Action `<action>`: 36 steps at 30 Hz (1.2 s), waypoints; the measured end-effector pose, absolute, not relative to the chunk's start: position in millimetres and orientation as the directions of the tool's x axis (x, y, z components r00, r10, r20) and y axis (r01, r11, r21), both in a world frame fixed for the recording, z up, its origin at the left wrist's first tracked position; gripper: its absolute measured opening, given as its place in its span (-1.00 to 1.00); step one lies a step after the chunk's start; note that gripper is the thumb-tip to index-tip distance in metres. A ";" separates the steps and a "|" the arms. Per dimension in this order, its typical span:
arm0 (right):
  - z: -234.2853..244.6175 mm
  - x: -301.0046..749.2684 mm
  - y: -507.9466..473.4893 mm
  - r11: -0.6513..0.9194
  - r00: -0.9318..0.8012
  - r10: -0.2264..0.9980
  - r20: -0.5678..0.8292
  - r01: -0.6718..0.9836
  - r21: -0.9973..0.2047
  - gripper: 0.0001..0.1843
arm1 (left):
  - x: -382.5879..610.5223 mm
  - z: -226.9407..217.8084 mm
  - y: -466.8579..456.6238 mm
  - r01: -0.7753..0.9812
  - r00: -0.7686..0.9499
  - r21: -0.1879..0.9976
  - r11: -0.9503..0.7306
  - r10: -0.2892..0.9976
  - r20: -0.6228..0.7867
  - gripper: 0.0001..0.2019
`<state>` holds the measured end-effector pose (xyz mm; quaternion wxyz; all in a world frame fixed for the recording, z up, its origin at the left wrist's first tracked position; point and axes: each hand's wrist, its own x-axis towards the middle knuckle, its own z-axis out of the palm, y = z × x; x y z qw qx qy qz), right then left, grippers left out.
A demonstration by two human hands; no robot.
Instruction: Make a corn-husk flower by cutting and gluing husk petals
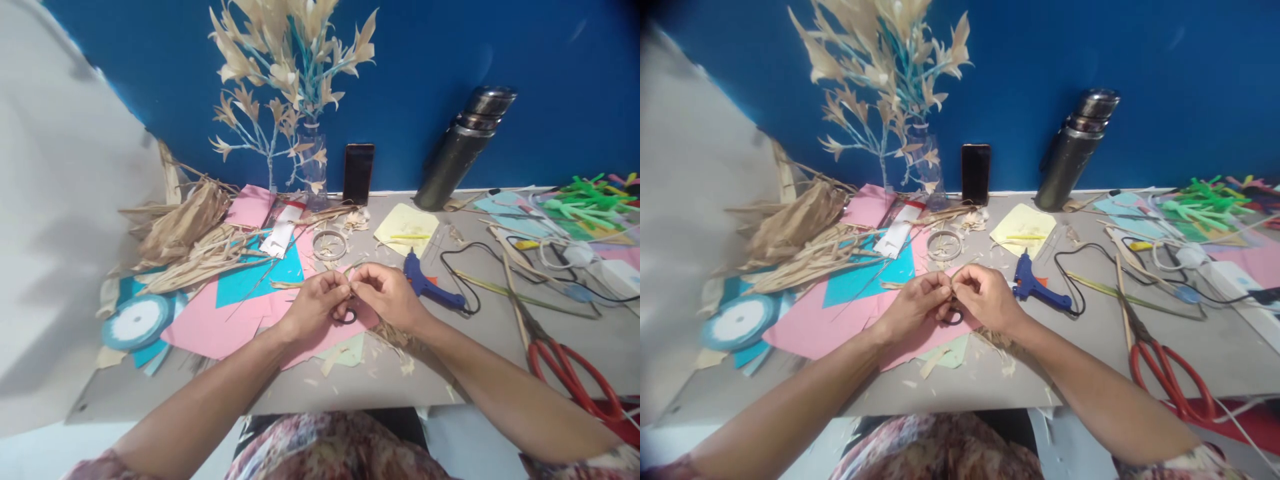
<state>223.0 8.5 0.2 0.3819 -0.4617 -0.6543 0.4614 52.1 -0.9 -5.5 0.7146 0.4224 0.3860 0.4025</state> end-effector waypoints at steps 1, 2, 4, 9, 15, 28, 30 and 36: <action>0.8 223.0 8.3 0.152 -0.287 0.955 0.074 0.258 -0.954 -0.95 | 52.2 -5.7 -1.0 -0.256 0.384 0.910 0.327 0.898 -0.215 -0.65; 1.6 222.9 8.1 0.153 -0.290 0.954 0.073 0.263 -0.952 -0.95 | 52.3 -5.6 -1.1 -0.256 0.387 0.907 0.334 0.895 -0.220 -0.64; 3.5 222.5 7.8 0.151 -0.292 0.954 0.070 0.262 -0.953 -0.95 | 52.2 -4.9 -1.4 -0.262 0.391 0.902 0.342 0.892 -0.225 -0.64; 5.6 222.5 6.3 0.159 -0.295 0.952 0.075 0.274 -0.948 -0.97 | 52.2 -5.1 -1.9 -0.273 0.411 0.897 0.348 0.885 -0.218 -0.69; 3.4 224.1 9.3 0.124 -0.305 0.952 0.037 0.270 -0.955 -0.96 | 52.6 -0.9 -0.1 -0.188 0.345 0.938 0.291 0.914 -0.215 -0.70; -0.1 221.4 14.5 -0.335 -0.416 0.876 -0.243 -0.163 -0.928 -0.88 | 51.1 6.0 -1.4 -0.232 0.233 0.952 0.200 0.962 -0.145 -0.74; -0.1 220.2 14.4 -0.331 -0.396 0.884 -0.248 -0.156 -0.931 -0.89 | 51.0 8.0 -0.9 -0.200 0.199 0.967 0.154 0.973 -0.114 -0.75; 4.5 219.1 12.5 -0.258 -0.326 0.920 -0.216 -0.091 -0.962 -0.89 | 50.9 6.3 0.2 -0.171 0.183 0.978 0.122 0.979 -0.091 -0.77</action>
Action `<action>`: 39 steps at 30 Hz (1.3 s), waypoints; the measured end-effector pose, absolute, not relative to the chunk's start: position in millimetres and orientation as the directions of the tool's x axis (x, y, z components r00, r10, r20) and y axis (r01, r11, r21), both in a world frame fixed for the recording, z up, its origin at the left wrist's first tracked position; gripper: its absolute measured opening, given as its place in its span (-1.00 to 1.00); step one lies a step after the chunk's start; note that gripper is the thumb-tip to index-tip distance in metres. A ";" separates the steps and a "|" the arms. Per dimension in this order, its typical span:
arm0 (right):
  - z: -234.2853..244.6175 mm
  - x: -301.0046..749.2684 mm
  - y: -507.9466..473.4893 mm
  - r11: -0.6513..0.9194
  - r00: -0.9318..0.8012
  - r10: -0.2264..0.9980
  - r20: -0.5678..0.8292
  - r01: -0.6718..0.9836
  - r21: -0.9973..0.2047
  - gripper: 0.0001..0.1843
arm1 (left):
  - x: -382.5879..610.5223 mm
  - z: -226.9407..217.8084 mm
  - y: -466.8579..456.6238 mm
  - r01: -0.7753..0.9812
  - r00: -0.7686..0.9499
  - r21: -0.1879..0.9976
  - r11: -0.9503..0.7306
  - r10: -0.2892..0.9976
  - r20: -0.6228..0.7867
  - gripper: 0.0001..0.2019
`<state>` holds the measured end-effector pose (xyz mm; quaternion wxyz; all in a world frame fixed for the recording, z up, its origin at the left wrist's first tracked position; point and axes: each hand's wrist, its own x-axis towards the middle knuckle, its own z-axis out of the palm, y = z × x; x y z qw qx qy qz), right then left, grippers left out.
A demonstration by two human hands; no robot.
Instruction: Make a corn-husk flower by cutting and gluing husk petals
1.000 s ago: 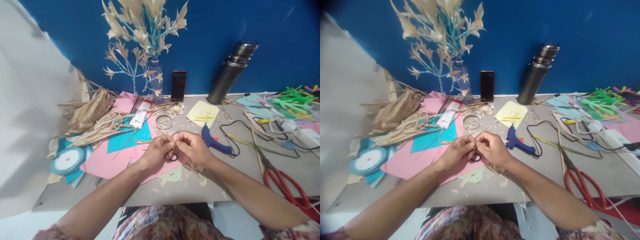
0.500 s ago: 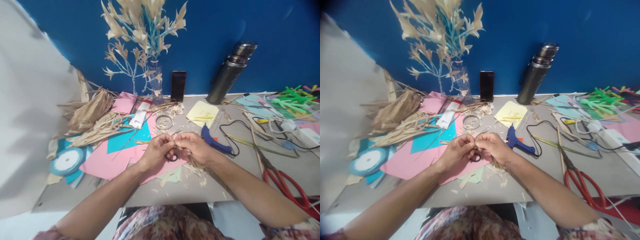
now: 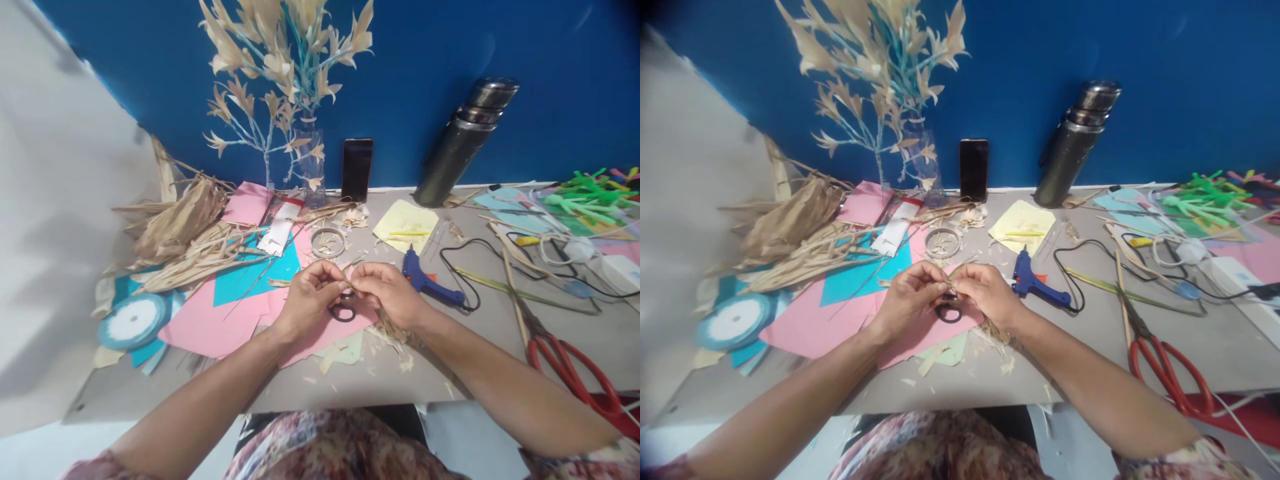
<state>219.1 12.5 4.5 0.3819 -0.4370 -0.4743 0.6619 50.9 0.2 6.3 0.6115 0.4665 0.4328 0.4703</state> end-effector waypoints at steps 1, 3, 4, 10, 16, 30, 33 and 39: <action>5.0 219.2 12.1 -0.240 -0.318 0.926 -0.203 -0.083 -0.967 -0.89 | 51.0 5.7 0.5 -0.178 0.181 0.976 0.128 0.979 -0.095 -0.77; 5.0 219.7 11.4 -0.213 -0.314 0.933 -0.178 -0.079 -0.974 -0.90 | 51.2 4.9 1.3 -0.206 0.179 0.967 0.147 0.978 -0.111 -0.75; 4.5 220.0 11.4 -0.205 -0.315 0.934 -0.170 -0.083 -0.975 -0.91 | 51.2 4.7 1.8 -0.227 0.179 0.961 0.161 0.976 -0.121 -0.73; 0.1 223.5 13.2 -0.153 -0.319 0.940 -0.125 -0.063 -0.986 -0.94 | 50.2 4.0 4.1 -0.332 0.175 0.916 0.225 0.969 -0.175 -0.70; 2.8 223.9 10.6 -0.032 -0.350 0.936 -0.038 0.022 -0.999 -0.88 | 49.9 4.1 2.7 -0.370 0.146 0.907 0.204 0.976 -0.160 -0.72; 8.9 221.8 7.7 -0.015 -0.349 0.937 -0.033 0.052 -0.999 -0.95 | 52.3 2.7 1.6 -0.356 0.179 0.909 0.217 0.971 -0.161 -0.71; 10.0 221.7 6.7 -0.021 -0.346 0.938 -0.040 0.056 -0.998 -0.93 | 52.7 2.9 1.6 -0.386 0.177 0.898 0.210 0.972 -0.151 -0.70; 10.0 220.9 7.6 -0.064 -0.343 0.937 -0.068 0.024 -0.998 -0.94 | 50.7 -0.2 1.7 -0.356 0.248 0.903 0.240 0.956 -0.156 -0.72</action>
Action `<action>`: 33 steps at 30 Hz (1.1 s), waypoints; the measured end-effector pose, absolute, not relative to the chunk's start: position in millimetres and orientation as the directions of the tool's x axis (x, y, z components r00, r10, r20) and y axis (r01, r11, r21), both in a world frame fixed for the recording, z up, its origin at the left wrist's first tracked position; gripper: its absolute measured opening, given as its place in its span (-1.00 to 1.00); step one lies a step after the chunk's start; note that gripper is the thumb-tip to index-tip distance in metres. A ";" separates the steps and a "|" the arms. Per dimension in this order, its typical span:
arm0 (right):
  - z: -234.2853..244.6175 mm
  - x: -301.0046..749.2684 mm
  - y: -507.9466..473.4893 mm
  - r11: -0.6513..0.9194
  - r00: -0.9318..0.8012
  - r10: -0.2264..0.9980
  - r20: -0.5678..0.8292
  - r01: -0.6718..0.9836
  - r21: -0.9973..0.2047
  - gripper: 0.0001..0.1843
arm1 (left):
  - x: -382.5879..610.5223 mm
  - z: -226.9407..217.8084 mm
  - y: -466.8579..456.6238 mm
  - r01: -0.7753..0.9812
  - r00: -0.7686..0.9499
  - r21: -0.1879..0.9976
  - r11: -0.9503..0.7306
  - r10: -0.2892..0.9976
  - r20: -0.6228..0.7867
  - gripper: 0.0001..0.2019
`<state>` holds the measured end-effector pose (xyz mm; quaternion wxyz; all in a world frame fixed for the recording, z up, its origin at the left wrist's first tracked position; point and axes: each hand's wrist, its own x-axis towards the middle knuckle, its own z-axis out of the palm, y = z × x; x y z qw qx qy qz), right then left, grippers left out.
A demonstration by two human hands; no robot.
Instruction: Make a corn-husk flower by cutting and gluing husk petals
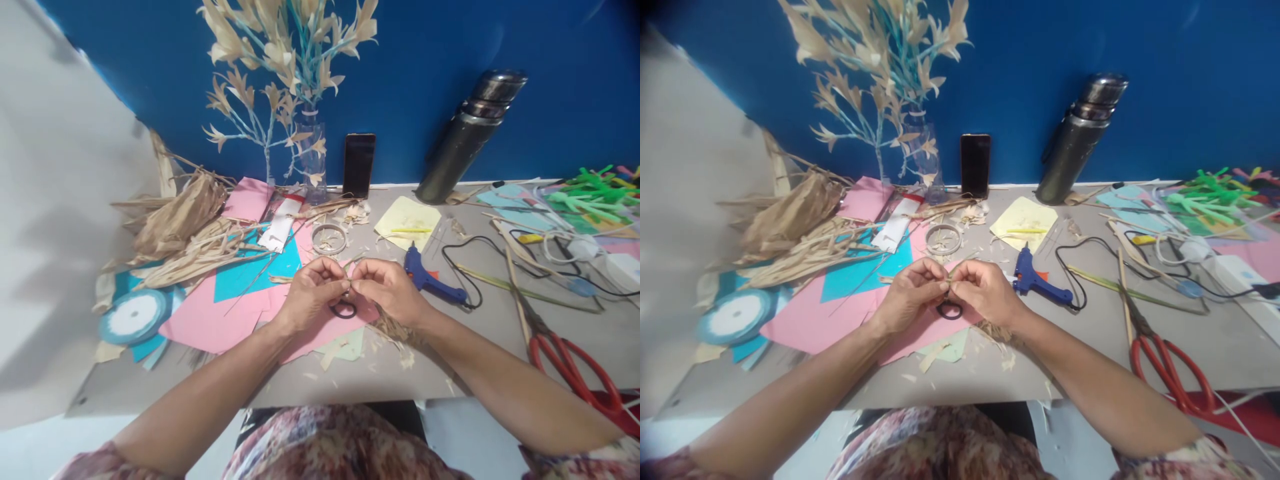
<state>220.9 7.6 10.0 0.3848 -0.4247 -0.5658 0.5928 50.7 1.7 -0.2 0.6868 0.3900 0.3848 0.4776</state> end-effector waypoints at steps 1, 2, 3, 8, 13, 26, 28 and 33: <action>9.6 221.1 8.1 -0.073 -0.347 0.935 -0.073 0.014 -0.997 -0.94 | 50.8 0.5 1.1 -0.350 0.253 0.905 0.241 0.955 -0.156 -0.74; 9.2 221.4 8.5 -0.081 -0.352 0.933 -0.077 0.003 -0.997 -0.94 | 51.2 1.7 0.2 -0.341 0.253 0.908 0.242 0.954 -0.159 -0.75; 8.7 221.6 8.9 -0.088 -0.357 0.931 -0.080 -0.007 -0.996 -0.94 | 51.7 3.4 -1.1 -0.328 0.248 0.913 0.243 0.955 -0.165 -0.77; 6.7 221.4 8.5 -0.078 -0.346 0.936 -0.071 -0.006 -0.997 -0.95 | 56.4 15.1 -8.9 -0.224 0.136 0.952 0.211 0.974 -0.183 -0.86; 6.2 218.9 6.8 -0.031 -0.300 0.953 -0.031 0.006 -1.000 -0.98 | 60.1 19.2 -13.3 -0.120 0.027 0.984 0.135 0.991 -0.132 -0.97; -2.1 215.3 3.0 0.148 -0.215 0.974 0.074 0.353 -0.924 -0.94 | 55.2 -1.2 -13.3 0.380 0.034 0.902 -0.207 0.977 0.209 -0.90; -0.6 214.9 3.3 0.108 -0.224 0.974 0.038 0.310 -0.945 -0.93 | 56.9 -1.1 -12.5 0.244 0.041 0.967 -0.068 0.997 0.059 -0.92; 3.9 217.0 8.6 -0.056 -0.246 0.966 -0.077 0.092 -0.994 -0.94 | 57.5 -0.9 -4.5 -0.218 0.209 0.927 0.305 0.943 -0.261 -0.90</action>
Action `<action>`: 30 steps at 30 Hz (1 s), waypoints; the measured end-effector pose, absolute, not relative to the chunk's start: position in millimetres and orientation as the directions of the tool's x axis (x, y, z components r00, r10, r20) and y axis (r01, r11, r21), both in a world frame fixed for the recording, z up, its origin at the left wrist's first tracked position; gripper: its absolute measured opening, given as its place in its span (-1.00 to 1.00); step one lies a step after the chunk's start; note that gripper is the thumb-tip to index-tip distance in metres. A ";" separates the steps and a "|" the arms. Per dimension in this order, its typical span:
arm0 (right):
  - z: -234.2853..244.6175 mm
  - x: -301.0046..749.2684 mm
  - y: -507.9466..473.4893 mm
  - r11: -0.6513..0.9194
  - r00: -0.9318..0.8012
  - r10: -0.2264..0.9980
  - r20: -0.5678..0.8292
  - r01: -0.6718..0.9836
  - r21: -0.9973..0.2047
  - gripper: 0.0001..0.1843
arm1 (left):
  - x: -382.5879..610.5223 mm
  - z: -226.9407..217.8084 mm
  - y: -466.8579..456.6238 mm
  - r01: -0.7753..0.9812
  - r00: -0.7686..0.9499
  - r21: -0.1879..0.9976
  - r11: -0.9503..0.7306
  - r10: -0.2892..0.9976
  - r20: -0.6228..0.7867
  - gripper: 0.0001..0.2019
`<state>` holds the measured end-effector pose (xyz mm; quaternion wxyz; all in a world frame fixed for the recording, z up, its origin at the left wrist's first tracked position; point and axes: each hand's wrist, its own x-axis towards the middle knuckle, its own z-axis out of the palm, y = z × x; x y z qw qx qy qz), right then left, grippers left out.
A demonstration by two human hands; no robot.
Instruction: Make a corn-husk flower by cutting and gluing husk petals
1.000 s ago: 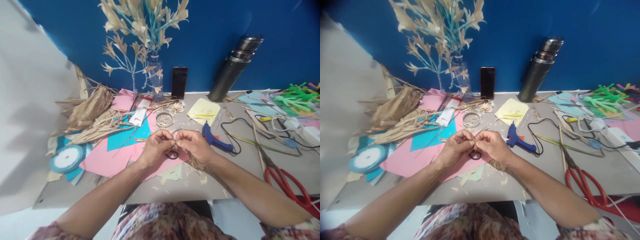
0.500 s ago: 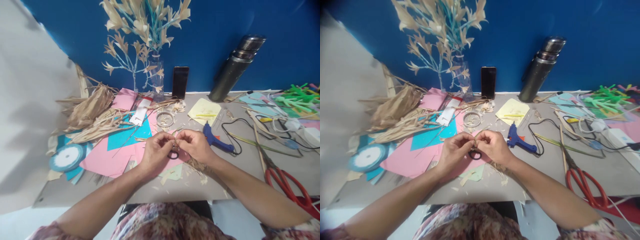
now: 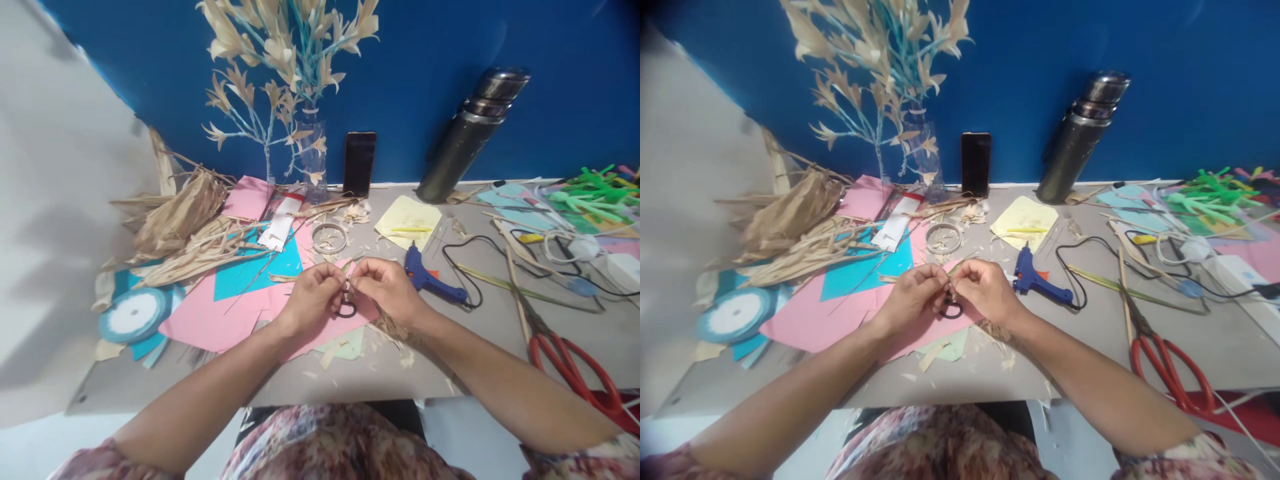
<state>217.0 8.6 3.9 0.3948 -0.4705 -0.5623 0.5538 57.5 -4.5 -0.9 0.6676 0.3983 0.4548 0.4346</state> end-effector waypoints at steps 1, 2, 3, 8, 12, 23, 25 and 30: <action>4.2 217.5 9.7 -0.079 -0.240 0.966 -0.091 0.063 -0.995 -0.94 | 56.9 -1.1 -2.9 -0.273 0.232 0.903 0.331 0.934 -0.273 -0.89; 4.3 218.0 10.6 -0.095 -0.237 0.966 -0.103 0.041 -0.995 -0.94 | 56.3 -1.2 -1.7 -0.319 0.248 0.882 0.346 0.929 -0.275 -0.87; 4.1 218.4 11.3 -0.109 -0.238 0.965 -0.111 0.024 -0.994 -0.93 | 55.7 -1.2 -0.8 -0.355 0.257 0.866 0.352 0.928 -0.271 -0.87; 2.9 218.8 11.0 -0.147 -0.288 0.948 -0.135 -0.020 -0.989 -0.92 | 54.6 4.5 -2.0 -0.339 0.222 0.890 0.305 0.945 -0.239 -0.89; 2.8 218.8 9.6 -0.130 -0.290 0.949 -0.123 -0.006 -0.991 -0.93 | 55.7 12.4 -6.7 -0.094 0.096 0.979 0.183 0.980 -0.174 -0.92; 3.7 221.1 10.9 -0.022 -0.309 0.951 -0.025 0.014 -1.000 -0.94 | 57.2 17.4 -6.3 -0.152 0.156 0.960 0.237 0.965 -0.213 -0.87; 2.1 221.8 11.0 -0.008 -0.308 0.951 -0.015 0.025 -1.000 -0.95 | 55.9 13.0 -6.5 -0.139 0.165 0.964 0.228 0.965 -0.204 -0.85; 0.4 223.2 10.3 -0.014 -0.303 0.953 -0.026 0.041 -0.999 -0.94 | 53.8 6.6 -5.3 -0.194 0.210 0.940 0.280 0.948 -0.239 -0.83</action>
